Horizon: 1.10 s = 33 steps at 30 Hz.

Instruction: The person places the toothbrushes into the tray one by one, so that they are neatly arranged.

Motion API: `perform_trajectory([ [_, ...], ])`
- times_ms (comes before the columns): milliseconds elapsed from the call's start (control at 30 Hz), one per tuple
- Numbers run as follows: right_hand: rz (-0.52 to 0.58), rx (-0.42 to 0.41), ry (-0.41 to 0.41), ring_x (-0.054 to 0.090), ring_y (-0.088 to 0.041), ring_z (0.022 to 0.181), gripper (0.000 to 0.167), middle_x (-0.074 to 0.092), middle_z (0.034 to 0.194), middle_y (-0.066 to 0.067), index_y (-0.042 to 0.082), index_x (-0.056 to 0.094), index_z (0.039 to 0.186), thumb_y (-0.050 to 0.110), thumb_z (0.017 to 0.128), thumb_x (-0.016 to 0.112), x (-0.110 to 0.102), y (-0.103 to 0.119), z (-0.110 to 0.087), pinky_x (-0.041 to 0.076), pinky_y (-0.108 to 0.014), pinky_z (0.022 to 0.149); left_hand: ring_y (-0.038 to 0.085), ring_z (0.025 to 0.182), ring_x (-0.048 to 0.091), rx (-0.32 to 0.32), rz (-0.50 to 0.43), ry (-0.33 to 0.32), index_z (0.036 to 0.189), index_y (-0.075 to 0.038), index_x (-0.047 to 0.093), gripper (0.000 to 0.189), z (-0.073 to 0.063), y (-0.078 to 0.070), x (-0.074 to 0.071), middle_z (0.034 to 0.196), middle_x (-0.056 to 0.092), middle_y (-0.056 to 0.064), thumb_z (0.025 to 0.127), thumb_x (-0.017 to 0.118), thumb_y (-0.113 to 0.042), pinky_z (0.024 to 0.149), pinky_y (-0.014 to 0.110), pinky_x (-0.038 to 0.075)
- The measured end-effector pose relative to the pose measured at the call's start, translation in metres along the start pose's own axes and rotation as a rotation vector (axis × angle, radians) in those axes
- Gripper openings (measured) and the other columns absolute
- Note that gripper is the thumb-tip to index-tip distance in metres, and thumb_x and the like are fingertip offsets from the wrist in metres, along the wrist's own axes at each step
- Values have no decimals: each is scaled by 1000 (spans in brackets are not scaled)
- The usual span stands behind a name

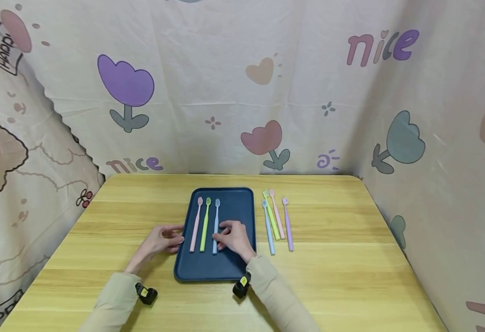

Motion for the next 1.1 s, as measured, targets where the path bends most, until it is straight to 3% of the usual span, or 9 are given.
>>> perform_trajectory([
  [633,13,9,-55,71,-20,55,44,74,77,-18,-6,65,128,14,90,76,7,-1,5,63,-31,58,11,70,66,-9,5,-4,141,10,51,51,1,0,1,91,66,11,92,66,4,63,26,63],
  [1100,0,23,-67,69,-10,52,41,75,72,-14,-3,67,125,16,89,76,9,-1,4,64,-30,62,11,70,66,-11,12,-4,141,9,51,51,-1,0,0,93,66,12,92,67,4,63,26,63],
])
Point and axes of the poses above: each hand's wrist, its own z-axis towards the middle knuckle, its own x-axis out of the palm, y = z × x, the point moved 2 cm from there along z, towards the middle knuckle
